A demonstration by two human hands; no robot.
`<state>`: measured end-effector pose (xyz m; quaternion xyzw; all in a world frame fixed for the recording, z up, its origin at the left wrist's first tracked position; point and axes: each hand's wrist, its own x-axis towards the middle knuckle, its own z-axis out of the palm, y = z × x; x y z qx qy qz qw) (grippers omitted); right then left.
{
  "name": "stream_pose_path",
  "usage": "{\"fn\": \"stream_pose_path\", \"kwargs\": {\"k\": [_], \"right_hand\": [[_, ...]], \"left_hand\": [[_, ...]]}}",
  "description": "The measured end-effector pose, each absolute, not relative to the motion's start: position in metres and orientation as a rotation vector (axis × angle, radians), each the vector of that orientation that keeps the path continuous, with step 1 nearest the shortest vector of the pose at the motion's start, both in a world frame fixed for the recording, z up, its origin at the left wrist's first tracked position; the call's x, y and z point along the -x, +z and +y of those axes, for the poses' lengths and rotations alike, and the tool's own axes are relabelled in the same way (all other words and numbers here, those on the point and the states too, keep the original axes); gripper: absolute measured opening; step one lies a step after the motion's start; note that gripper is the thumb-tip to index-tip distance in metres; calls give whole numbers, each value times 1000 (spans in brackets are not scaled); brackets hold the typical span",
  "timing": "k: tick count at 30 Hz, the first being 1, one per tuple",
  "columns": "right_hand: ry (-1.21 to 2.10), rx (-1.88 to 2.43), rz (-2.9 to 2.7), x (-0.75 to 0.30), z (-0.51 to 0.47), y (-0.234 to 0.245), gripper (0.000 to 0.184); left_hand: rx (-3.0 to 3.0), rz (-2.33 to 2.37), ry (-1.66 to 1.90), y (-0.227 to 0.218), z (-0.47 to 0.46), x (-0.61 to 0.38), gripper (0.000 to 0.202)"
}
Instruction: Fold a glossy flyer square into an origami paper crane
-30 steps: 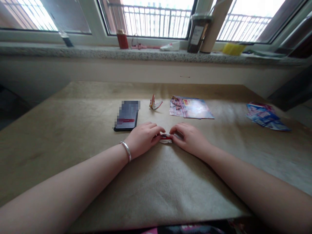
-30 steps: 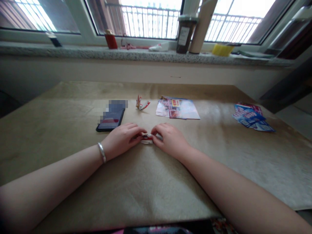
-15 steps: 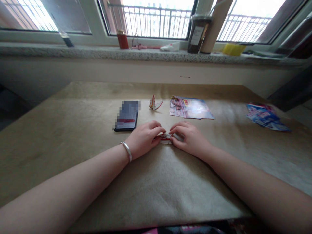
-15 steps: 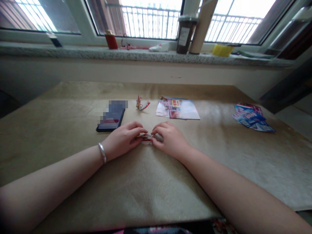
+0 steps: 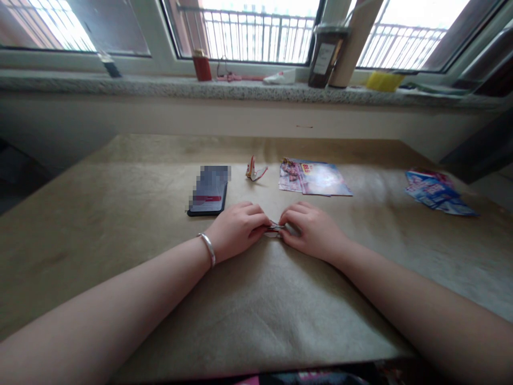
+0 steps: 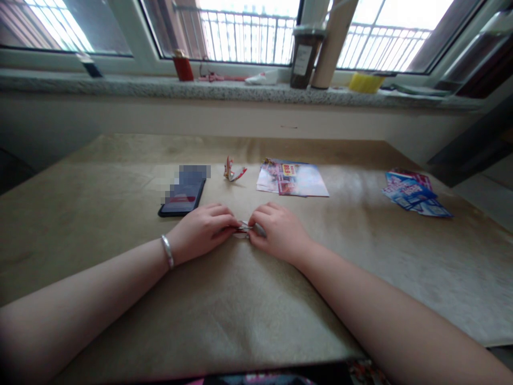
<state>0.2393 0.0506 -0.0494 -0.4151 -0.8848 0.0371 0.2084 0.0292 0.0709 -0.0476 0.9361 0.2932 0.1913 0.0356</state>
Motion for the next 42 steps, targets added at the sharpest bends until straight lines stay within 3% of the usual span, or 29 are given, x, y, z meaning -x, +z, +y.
{"fn": "stream_pose_path", "kwargs": {"k": [14, 25, 42], "right_hand": [[24, 1133, -2512, -235, 48, -47, 10], [261, 1037, -2422, -240, 53, -54, 8], [320, 955, -2389, -243, 52, -50, 10]], "left_hand": [[-2840, 929, 514, -43, 65, -33, 16], [-2839, 919, 554, -47, 69, -32, 15], [-2250, 1031, 550, -45, 73, -28, 16]]}}
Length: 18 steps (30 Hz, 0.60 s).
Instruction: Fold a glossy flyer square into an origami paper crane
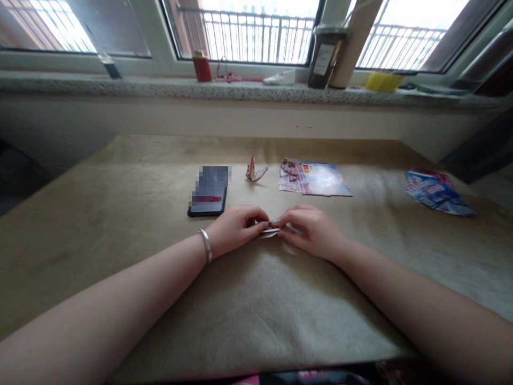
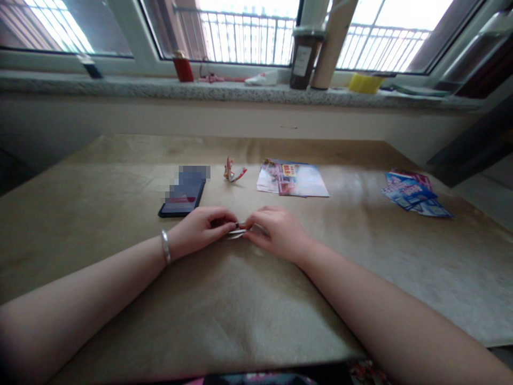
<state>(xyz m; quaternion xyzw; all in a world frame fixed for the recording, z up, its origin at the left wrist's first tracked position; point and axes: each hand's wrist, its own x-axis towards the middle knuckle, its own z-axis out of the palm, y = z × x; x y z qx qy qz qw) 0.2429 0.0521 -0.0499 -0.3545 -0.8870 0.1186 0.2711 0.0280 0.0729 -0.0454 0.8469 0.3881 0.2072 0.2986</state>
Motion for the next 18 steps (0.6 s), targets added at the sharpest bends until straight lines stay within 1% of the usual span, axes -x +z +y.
{"fn": "stream_pose_path", "kwargs": {"k": [4, 7, 11, 18], "right_hand": [[264, 970, -2350, -243, 52, -50, 10], [234, 979, -2330, -244, 52, -50, 10], [291, 1021, -2297, -244, 53, -51, 7], [299, 1032, -2255, -243, 55, -52, 9]], "left_hand": [[-2121, 957, 606, -46, 72, -28, 16], [-2185, 958, 597, -46, 72, -28, 15], [-2245, 906, 562, -48, 73, -27, 18], [-2314, 902, 599, -48, 74, -27, 18]]}}
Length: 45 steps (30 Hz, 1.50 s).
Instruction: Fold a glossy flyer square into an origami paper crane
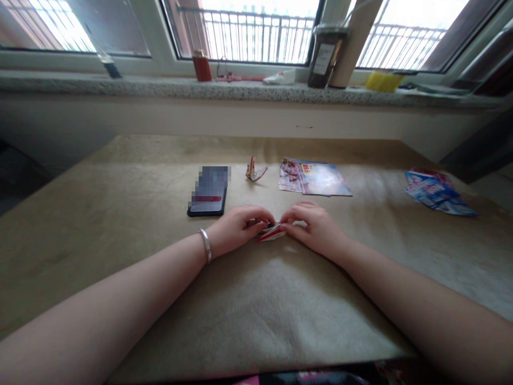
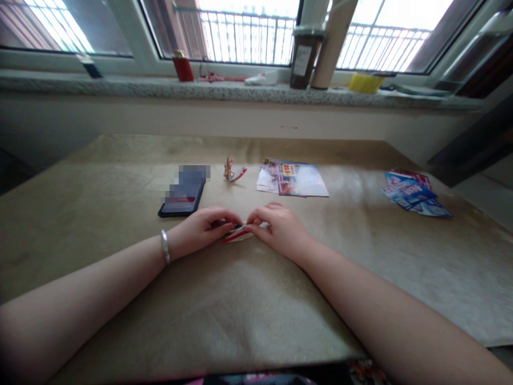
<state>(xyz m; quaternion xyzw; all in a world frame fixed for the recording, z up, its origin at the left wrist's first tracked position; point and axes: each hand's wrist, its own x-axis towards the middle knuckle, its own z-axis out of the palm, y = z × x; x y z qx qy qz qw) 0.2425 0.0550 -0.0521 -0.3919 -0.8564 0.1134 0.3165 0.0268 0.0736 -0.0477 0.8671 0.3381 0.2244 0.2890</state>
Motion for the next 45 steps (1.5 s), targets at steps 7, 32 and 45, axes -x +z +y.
{"fn": "stream_pose_path", "kwargs": {"k": [7, 32, 45], "right_hand": [[375, 1137, -2238, -243, 57, -55, 5], [68, 1061, -2444, -244, 59, -54, 10], [77, 897, -2561, -250, 60, -51, 15]], "left_hand": [[-2396, 869, 616, -46, 75, -28, 20], [-2784, 875, 525, -49, 71, -29, 20], [-3068, 816, 498, -49, 70, -27, 23]]}}
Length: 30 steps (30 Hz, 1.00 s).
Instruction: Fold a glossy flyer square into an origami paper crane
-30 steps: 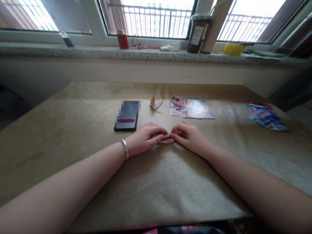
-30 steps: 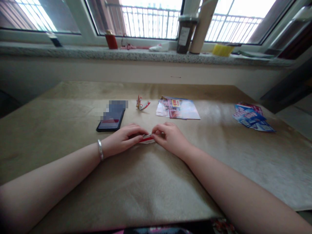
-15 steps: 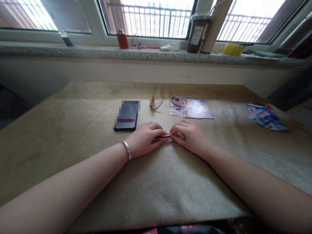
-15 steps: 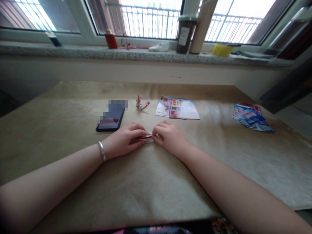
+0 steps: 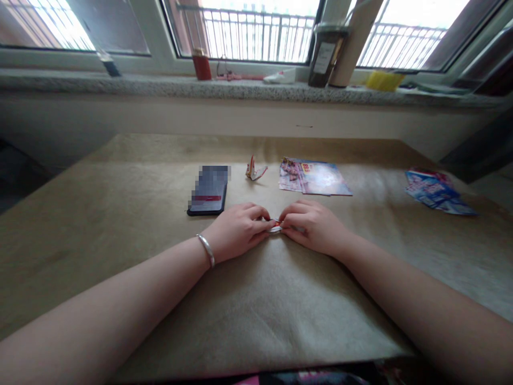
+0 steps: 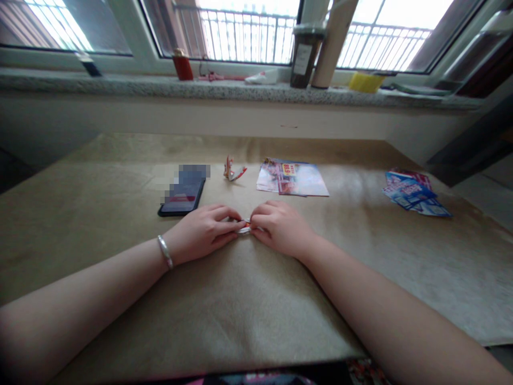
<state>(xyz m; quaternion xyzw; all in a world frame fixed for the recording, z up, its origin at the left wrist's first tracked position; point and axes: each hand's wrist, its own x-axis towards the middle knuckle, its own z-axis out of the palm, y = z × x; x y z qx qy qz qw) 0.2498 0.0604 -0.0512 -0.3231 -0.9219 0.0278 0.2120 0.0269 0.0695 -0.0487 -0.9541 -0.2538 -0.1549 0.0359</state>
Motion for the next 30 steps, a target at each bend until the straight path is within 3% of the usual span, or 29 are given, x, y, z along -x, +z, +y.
{"fn": "stream_pose_path", "kwargs": {"k": [17, 30], "right_hand": [[-236, 995, -2642, -245, 53, -49, 15], [460, 1286, -2190, -240, 51, -54, 9]], "left_hand": [[3024, -811, -487, -49, 69, -27, 25], [3243, -1134, -826, -46, 70, -26, 27]]}}
